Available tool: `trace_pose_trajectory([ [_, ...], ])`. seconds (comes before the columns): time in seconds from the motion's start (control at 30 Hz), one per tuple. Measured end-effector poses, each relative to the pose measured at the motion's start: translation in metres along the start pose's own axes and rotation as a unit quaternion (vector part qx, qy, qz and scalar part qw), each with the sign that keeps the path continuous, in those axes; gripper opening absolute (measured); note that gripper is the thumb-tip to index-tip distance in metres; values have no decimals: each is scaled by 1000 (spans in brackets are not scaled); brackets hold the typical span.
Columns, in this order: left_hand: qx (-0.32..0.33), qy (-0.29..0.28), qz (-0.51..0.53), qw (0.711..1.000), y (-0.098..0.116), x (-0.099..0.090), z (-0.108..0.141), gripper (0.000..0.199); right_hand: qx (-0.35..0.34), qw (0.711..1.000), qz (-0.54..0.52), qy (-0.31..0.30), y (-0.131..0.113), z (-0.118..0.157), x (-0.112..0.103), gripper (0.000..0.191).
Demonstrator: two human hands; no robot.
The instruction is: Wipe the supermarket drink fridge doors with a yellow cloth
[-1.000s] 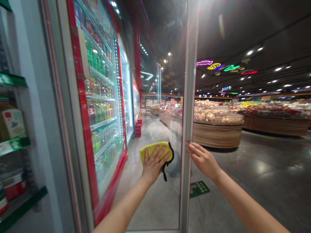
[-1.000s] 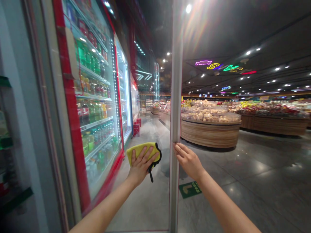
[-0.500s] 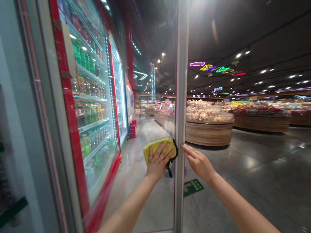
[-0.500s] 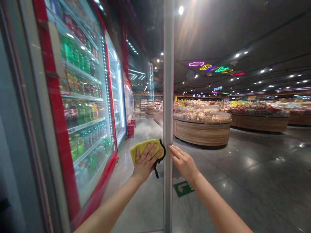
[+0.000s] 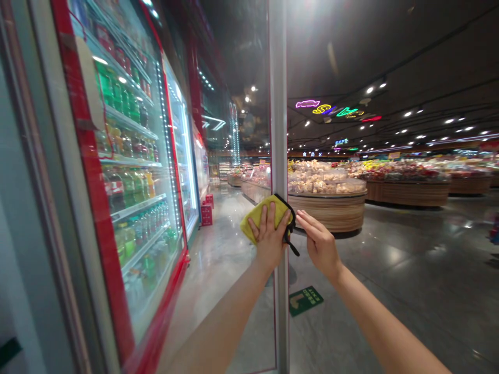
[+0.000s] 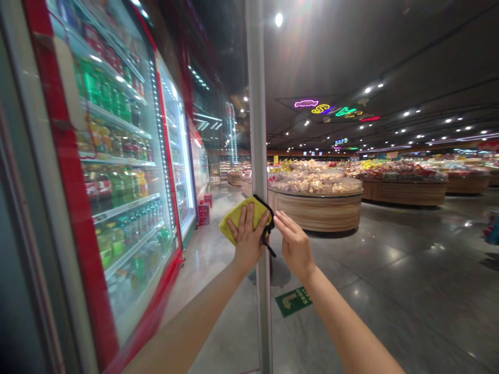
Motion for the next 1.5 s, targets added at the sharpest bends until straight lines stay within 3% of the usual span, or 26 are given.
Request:
trace_pose_trajectory([
  [0.1, 9, 2, -20, 1000, -5, 8, 13, 84, -6, 999, 22, -26, 1, 4, 6, 55],
  [0.23, 79, -10, -42, 996, -12, 21, 43, 80, -15, 997, 39, -67, 0, 16, 21, 55],
  [0.3, 95, -14, -46, 994, -12, 20, 45, 77, -11, 997, 38, -70, 0, 17, 24, 56],
  [0.5, 18, 11, -24, 999, -1, -12, -9, 77, 21, 999, 26, 9, 5, -6, 7, 53],
  [0.6, 18, 10, -19, 1000, 3, -15, -17, 79, 24, 999, 16, 25, 5, -9, 0, 51],
  [0.7, 45, -2, -31, 998, 0, 3, 8, 79, 30, 999, 11, 19, 5, -2, -2, 51],
  [0.83, 79, -34, -43, 995, -12, 47, 70, 79, 35, 999, 17, 6, 4, 14, 5, 51],
  [0.93, 109, -85, -42, 990, -22, 81, 117, 81, 37, 999, 27, -7, 1, 26, 14, 50],
  [1.03, 136, -132, -45, 981, -32, 100, 144, 78, 41, 998, 32, -30, -4, 35, 22, 51],
  [1.13, 133, -145, -48, 979, -39, 93, 133, 77, 41, 997, 37, -55, -8, 41, 24, 53],
  [1.3, -8, -36, -44, 998, -47, 34, 53, 78, 43, 998, 22, -48, -9, 40, 20, 50],
  [1.37, -24, -17, -47, 998, -45, 22, 34, 81, 47, 998, 16, -43, -10, 40, 21, 49],
  [1.43, -5, -32, -53, 998, -45, 25, 36, 84, 47, 998, 14, -41, -12, 40, 24, 48],
  [1.5, 33, -68, -63, 995, -48, 39, 58, 89, 45, 998, 11, -43, -15, 42, 28, 48],
])
Point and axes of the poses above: each hand's wrist, its own z-axis away from the middle knuckle, its own x-axis out of the palm, y = z × x, the point moved 7 cm from there along -z, towards the middle knuckle, and after that the axes turned 9 degrees about -y, right-handed, at the moved point
